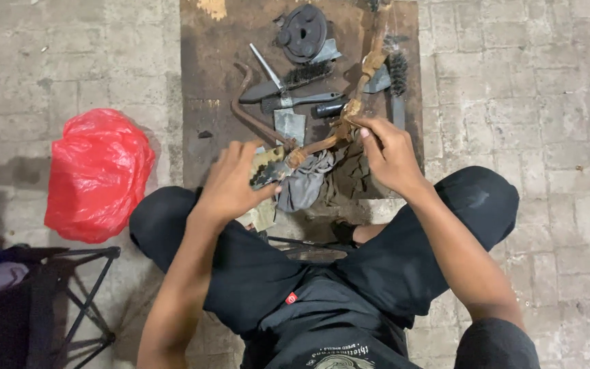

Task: The person sits on the floor and scrubs a rusty metal part with a wire brush. They rotate the object to clean different sides and then use a rag to wipe the surface. The person also handles a second rusty metal piece and a small metal rod during the process.

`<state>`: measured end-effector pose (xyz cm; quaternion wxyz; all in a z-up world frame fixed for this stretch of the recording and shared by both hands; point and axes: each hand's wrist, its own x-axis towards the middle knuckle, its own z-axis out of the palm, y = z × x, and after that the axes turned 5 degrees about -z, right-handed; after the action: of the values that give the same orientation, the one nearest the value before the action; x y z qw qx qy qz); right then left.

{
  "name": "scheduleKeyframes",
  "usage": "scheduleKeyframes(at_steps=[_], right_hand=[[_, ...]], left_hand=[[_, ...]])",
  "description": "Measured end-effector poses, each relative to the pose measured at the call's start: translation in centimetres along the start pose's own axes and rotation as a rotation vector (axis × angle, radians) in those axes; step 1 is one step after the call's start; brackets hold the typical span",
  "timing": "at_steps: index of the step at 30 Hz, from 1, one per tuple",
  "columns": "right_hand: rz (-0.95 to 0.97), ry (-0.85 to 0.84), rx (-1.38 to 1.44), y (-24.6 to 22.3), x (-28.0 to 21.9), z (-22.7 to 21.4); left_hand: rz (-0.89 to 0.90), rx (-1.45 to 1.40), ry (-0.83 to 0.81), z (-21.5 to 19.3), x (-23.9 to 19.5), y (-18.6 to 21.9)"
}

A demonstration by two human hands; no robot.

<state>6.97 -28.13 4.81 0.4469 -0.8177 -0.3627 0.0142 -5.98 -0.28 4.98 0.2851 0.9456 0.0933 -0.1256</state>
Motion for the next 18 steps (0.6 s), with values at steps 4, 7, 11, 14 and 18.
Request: scheduleKeyframes(at_steps=[4,7,11,14,18], right_hand=[[-0.018,-0.007,0.032,0.3,-0.6,0.6],[-0.054,-0.028,0.051,-0.3,-0.6,1.1],[-0.126,-0.048,0.016,-1.1,-1.1,2.2],[-0.233,-0.023,-0.066,0.7,-2.2,4.4],[-0.508,0.048,-0.142,0.6,-2.3,7.7]], left_hand=[[-0.207,0.395,-0.092,3.3,-2.1,-2.2],[-0.184,0.6,0.017,5.6,-2.7,-2.2],[-0.155,0.57,0.119,6.8,-2.4,-3.2],[-0.154,0.56,0.065,6.4,-2.3,-3.4],[-0.123,0.605,0.055,6.3,-2.0,-3.5]])
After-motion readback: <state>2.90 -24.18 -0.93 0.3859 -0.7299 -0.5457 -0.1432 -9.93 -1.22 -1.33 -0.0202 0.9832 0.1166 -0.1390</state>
